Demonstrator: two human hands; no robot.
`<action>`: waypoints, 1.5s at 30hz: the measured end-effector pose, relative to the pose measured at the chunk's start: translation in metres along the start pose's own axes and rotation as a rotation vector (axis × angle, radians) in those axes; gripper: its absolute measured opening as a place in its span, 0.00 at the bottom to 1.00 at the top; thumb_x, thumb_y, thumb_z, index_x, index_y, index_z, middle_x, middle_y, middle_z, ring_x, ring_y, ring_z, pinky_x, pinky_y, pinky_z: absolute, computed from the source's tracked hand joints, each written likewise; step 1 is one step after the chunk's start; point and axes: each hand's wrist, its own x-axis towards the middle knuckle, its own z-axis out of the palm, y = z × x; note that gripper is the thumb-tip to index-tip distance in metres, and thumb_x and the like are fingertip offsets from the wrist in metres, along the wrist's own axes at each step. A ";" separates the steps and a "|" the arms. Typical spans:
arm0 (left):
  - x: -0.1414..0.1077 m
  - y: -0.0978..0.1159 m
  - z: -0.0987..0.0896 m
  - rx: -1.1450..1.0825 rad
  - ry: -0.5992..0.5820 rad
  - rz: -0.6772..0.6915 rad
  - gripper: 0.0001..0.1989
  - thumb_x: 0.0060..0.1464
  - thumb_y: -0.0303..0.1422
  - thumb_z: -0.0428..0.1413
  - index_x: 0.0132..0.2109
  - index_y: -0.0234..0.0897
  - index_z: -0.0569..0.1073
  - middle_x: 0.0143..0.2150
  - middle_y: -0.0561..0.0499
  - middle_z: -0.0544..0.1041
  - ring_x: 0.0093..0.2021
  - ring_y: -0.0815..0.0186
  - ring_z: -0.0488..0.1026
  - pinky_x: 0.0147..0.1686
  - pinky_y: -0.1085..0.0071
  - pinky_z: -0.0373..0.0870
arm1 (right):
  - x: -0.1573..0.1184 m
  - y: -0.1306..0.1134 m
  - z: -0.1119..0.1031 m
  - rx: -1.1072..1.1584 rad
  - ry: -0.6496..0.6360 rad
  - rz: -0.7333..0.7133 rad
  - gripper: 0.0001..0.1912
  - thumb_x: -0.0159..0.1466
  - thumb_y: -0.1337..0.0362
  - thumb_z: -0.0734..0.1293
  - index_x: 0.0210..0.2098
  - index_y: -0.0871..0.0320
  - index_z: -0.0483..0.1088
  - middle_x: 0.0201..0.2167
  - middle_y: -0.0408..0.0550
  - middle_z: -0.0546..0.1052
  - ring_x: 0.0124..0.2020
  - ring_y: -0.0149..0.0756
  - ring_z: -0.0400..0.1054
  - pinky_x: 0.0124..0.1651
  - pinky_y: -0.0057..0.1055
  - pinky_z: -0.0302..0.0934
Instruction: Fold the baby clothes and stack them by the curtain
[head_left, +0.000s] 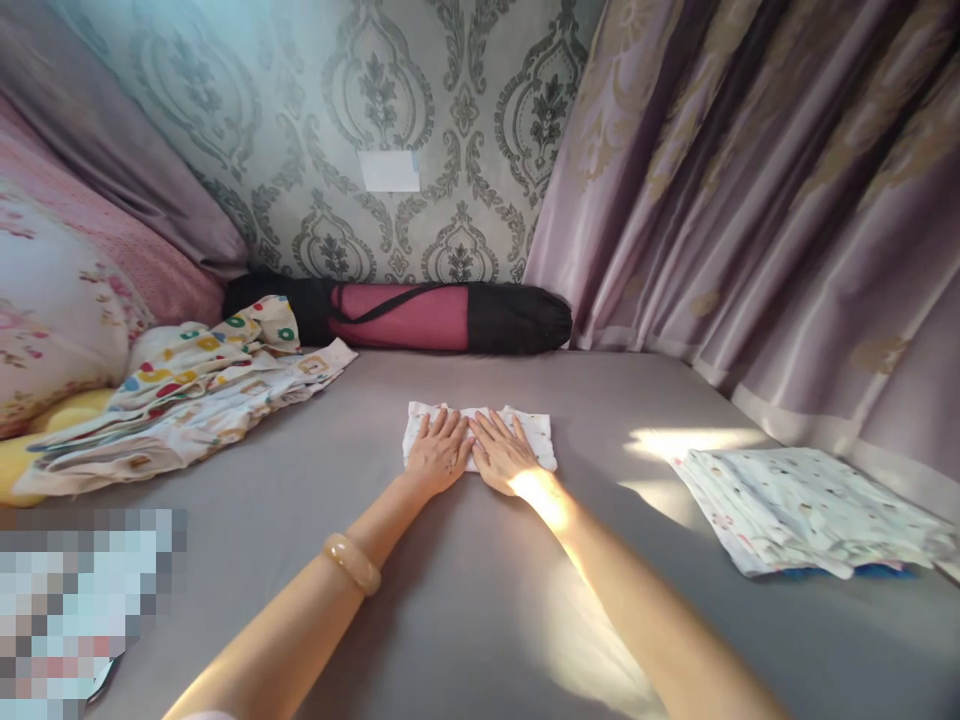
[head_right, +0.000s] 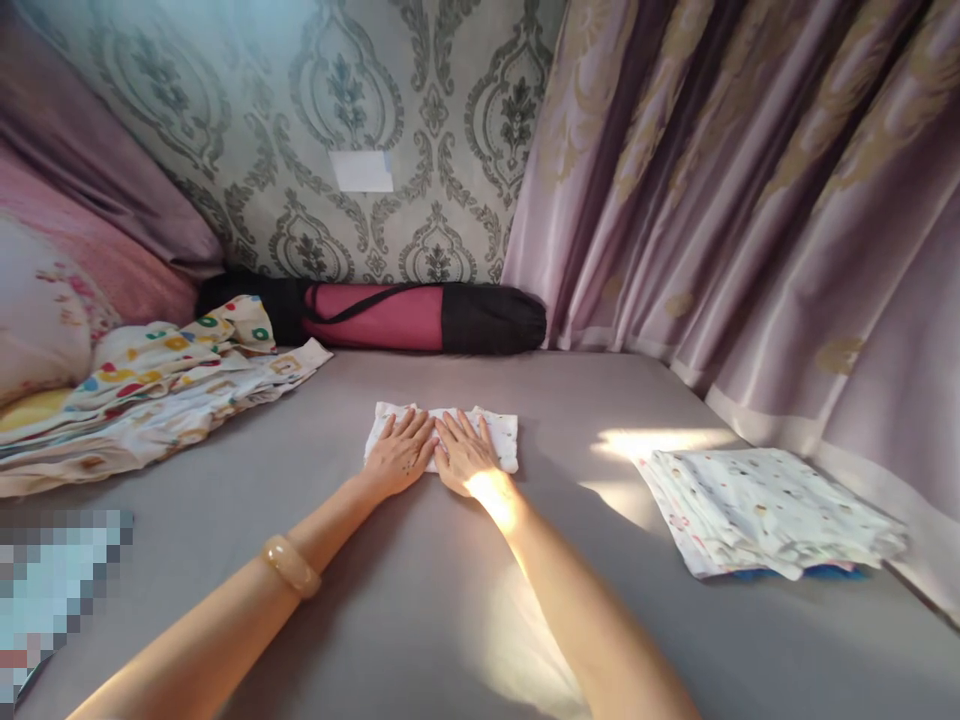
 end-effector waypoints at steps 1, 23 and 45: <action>-0.001 -0.001 0.002 0.005 0.005 -0.006 0.26 0.67 0.39 0.39 0.66 0.36 0.63 0.68 0.41 0.61 0.70 0.48 0.52 0.65 0.44 0.48 | -0.001 0.001 0.000 0.002 -0.002 0.002 0.30 0.70 0.59 0.49 0.70 0.59 0.49 0.71 0.47 0.49 0.72 0.45 0.37 0.70 0.55 0.30; 0.006 -0.010 -0.015 -0.031 -0.085 -0.034 0.29 0.66 0.45 0.38 0.67 0.35 0.61 0.71 0.39 0.56 0.71 0.47 0.48 0.65 0.40 0.42 | -0.003 0.016 -0.010 0.073 -0.033 0.060 0.32 0.72 0.55 0.43 0.71 0.62 0.44 0.72 0.51 0.43 0.72 0.42 0.33 0.70 0.51 0.26; -0.007 -0.039 -0.007 -0.021 -0.194 -0.169 0.35 0.67 0.47 0.34 0.70 0.26 0.52 0.72 0.39 0.51 0.72 0.52 0.43 0.68 0.55 0.47 | -0.019 0.054 0.006 -0.113 0.025 0.280 0.32 0.71 0.60 0.46 0.69 0.73 0.48 0.71 0.57 0.47 0.72 0.42 0.37 0.71 0.40 0.36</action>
